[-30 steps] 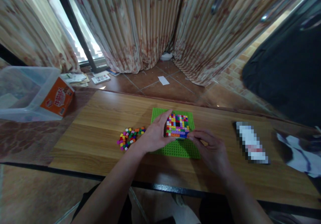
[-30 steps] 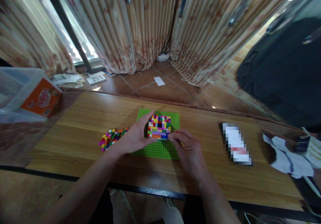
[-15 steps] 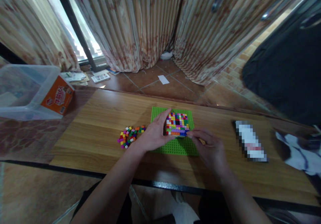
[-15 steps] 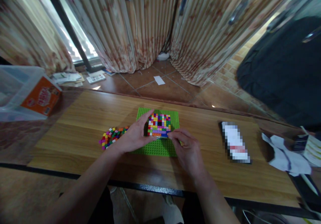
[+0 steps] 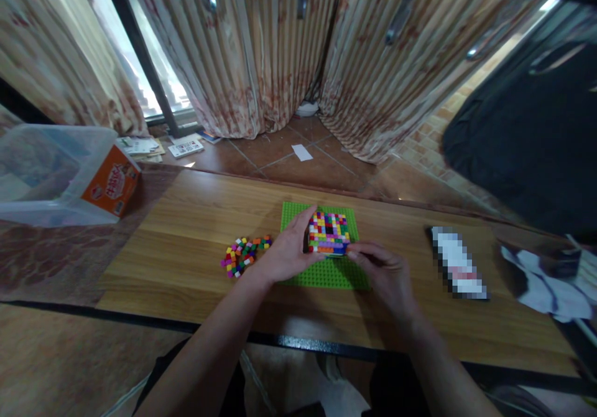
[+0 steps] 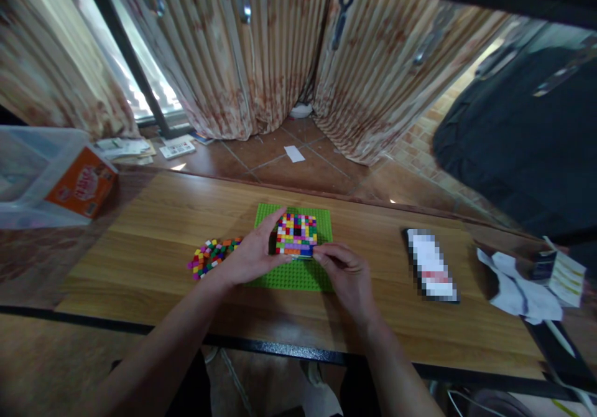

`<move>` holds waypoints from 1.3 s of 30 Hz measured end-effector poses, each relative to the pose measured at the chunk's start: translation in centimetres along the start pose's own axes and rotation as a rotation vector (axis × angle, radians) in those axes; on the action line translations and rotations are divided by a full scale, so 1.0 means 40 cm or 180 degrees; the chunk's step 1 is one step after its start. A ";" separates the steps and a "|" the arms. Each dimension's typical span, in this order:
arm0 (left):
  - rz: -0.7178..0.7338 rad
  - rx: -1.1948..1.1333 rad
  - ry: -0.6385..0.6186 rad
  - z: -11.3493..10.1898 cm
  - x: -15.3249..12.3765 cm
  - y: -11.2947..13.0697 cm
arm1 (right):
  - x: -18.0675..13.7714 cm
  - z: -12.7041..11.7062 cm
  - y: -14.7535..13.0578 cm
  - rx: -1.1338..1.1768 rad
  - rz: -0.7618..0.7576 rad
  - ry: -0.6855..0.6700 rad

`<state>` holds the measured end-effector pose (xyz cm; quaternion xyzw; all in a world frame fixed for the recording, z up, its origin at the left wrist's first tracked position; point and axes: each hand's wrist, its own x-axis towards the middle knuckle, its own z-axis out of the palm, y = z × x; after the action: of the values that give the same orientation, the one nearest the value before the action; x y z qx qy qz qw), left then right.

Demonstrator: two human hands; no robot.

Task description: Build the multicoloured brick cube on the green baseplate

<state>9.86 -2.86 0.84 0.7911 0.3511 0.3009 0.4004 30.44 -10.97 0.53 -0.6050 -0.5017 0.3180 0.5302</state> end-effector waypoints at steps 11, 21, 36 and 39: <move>0.0064 0.0041 0.0051 0.004 -0.001 -0.004 | 0.025 0.030 -0.003 0.0155 0.0600 0.0237; 0.0088 0.0120 0.0062 0.013 -0.002 -0.014 | 0.018 0.058 -0.005 0.0041 0.0634 0.0431; -0.0229 -0.0854 0.1540 -0.129 -0.019 -0.077 | -0.064 0.164 -0.111 -0.1207 -0.1416 -0.0294; -0.0360 -0.0971 0.2223 -0.154 -0.021 -0.111 | -0.090 0.224 -0.101 -0.1388 -0.1611 -0.0966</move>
<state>3.34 1.00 0.00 0.5516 0.4606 0.5785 0.3858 20.10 -11.73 1.77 -0.5065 -0.7644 0.1484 0.3702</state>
